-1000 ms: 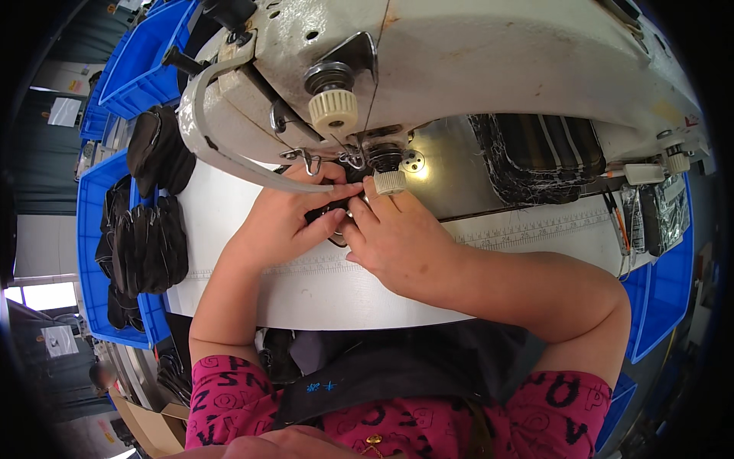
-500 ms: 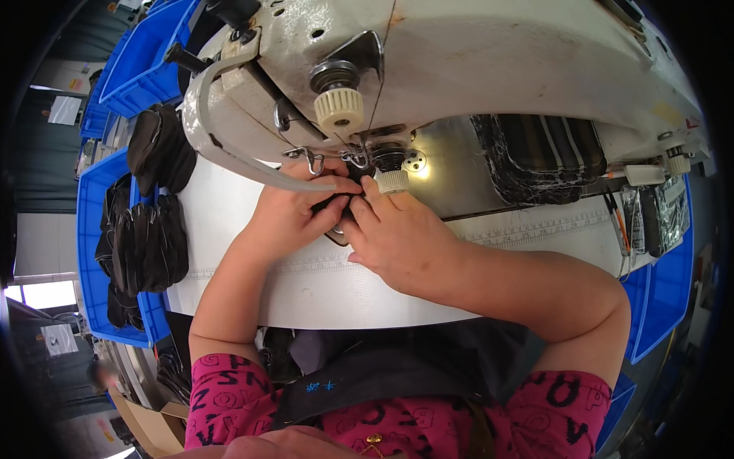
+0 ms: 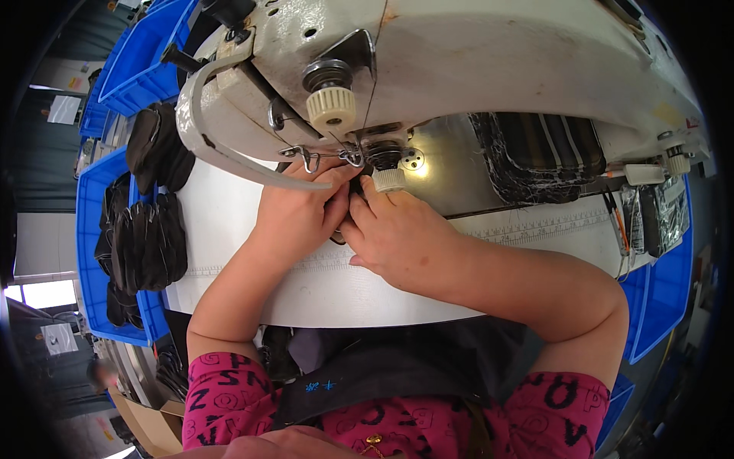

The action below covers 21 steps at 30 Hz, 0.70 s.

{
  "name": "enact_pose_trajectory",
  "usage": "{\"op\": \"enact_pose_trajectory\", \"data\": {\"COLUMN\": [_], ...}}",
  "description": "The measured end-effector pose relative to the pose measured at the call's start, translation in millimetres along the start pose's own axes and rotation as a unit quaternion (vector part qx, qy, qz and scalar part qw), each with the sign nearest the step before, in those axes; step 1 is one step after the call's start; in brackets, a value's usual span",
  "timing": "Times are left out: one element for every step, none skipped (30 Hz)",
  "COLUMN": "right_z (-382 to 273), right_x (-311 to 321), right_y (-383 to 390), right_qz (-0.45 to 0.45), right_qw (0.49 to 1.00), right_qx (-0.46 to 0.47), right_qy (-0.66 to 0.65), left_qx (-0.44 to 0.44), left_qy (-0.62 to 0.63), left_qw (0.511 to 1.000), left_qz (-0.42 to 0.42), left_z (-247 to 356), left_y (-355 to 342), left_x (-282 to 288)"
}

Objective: Sewing dark fabric pouches using an industrial sewing machine.

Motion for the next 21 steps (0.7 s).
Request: {"op": "enact_pose_trajectory", "data": {"right_z": [0.3, 0.5, 0.9, 1.5, 2.0, 2.7, 3.3, 3.7, 4.1, 4.6, 5.0, 5.9, 6.9, 7.8, 9.0, 10.8, 12.5, 13.7, 14.6, 15.4, 15.7], "right_x": [0.1, -0.1, 1.7, 3.5, 4.5, 4.8, 5.0, 5.4, 7.1, 9.2, 10.5, 11.3, 11.8, 12.8, 14.5, 16.4, 18.1, 19.6, 20.7, 21.6, 22.0], "right_y": [-0.1, 0.0, -0.1, -0.2, 0.0, 0.4, 1.0, 1.3, 1.3, 1.2, 0.9, 0.6, 0.1, 0.0, 0.0, 0.0, 0.1, 0.3, 0.7, 1.1, 1.2], "right_qz": [-0.005, -0.011, -0.010, -0.020, -0.031, -0.031, -0.030, -0.029, -0.029, -0.038, -0.047, -0.047, -0.046, -0.046, -0.046, -0.050, -0.053, -0.053, -0.054, -0.056, -0.056], "right_qw": [1.000, 1.000, 1.000, 1.000, 0.999, 0.999, 0.999, 0.999, 0.999, 0.999, 0.999, 0.999, 0.999, 0.999, 0.999, 0.998, 0.998, 0.998, 0.998, 0.998, 0.998], "right_qx": [0.005, 0.010, 0.010, 0.007, 0.005, 0.005, 0.009, 0.013, 0.014, 0.013, 0.012, 0.013, 0.021, 0.029, 0.029, 0.023, 0.018, 0.019, 0.023, 0.025, 0.025], "right_qy": [0.009, 0.017, 0.016, 0.013, 0.010, 0.010, 0.012, 0.014, 0.013, 0.013, 0.014, 0.013, 0.009, 0.004, 0.004, -0.005, -0.015, -0.016, -0.021, -0.026, -0.026], "left_qx": [0.012, 0.024, 0.024, 0.028, 0.033, 0.033, 0.035, 0.037, 0.038, 0.040, 0.043, 0.044, 0.044, 0.044, 0.045, 0.044, 0.044, 0.045, 0.050, 0.055, 0.055], "left_qy": [0.008, 0.016, 0.015, 0.019, 0.023, 0.023, 0.029, 0.033, 0.033, 0.036, 0.038, 0.037, 0.036, 0.036, 0.036, 0.036, 0.036, 0.035, 0.031, 0.029, 0.029], "left_qw": [1.000, 1.000, 1.000, 0.999, 0.999, 0.999, 0.999, 0.999, 0.999, 0.999, 0.998, 0.998, 0.998, 0.998, 0.998, 0.998, 0.998, 0.998, 0.998, 0.998, 0.998], "left_qz": [0.003, 0.006, 0.005, 0.003, 0.000, -0.001, 0.001, 0.002, 0.002, -0.007, -0.016, -0.016, -0.017, -0.017, -0.017, -0.015, -0.012, -0.012, -0.015, -0.017, -0.016], "left_z": [-0.8, -1.6, -1.3, -1.1, -0.7, -0.3, -0.2, -0.2, -0.1, 0.0, -0.1, -0.4, -0.8, -0.9, -1.1, -1.2, -1.0, -0.3, 0.5, 1.1, 2.0], "left_y": [0.0, 0.2, -0.2, -1.0, -1.7, -2.0, -2.3, -2.3, -2.4, -2.6, -2.3, -1.8, -1.3, -1.0, -0.9, -0.9, -0.8, -0.2, 0.6, 0.7, 0.8], "left_x": [-0.3, -0.7, -0.3, 0.7, 1.3, 1.6, 2.0, 2.5, 2.9, 2.6, 2.1, 1.8, 1.1, 0.5, 0.1, 0.0, 0.1, 0.1, 0.1, -0.2, 0.3]}}
Point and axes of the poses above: each hand's wrist, its own y-axis away from the middle knuckle, its own x-axis out of the back of the hand, z = x × y, the point moved 4 cm from there along -y, towards the middle knuckle, and after that the axes turned 2 degrees about -y, right-handed, at the moved point
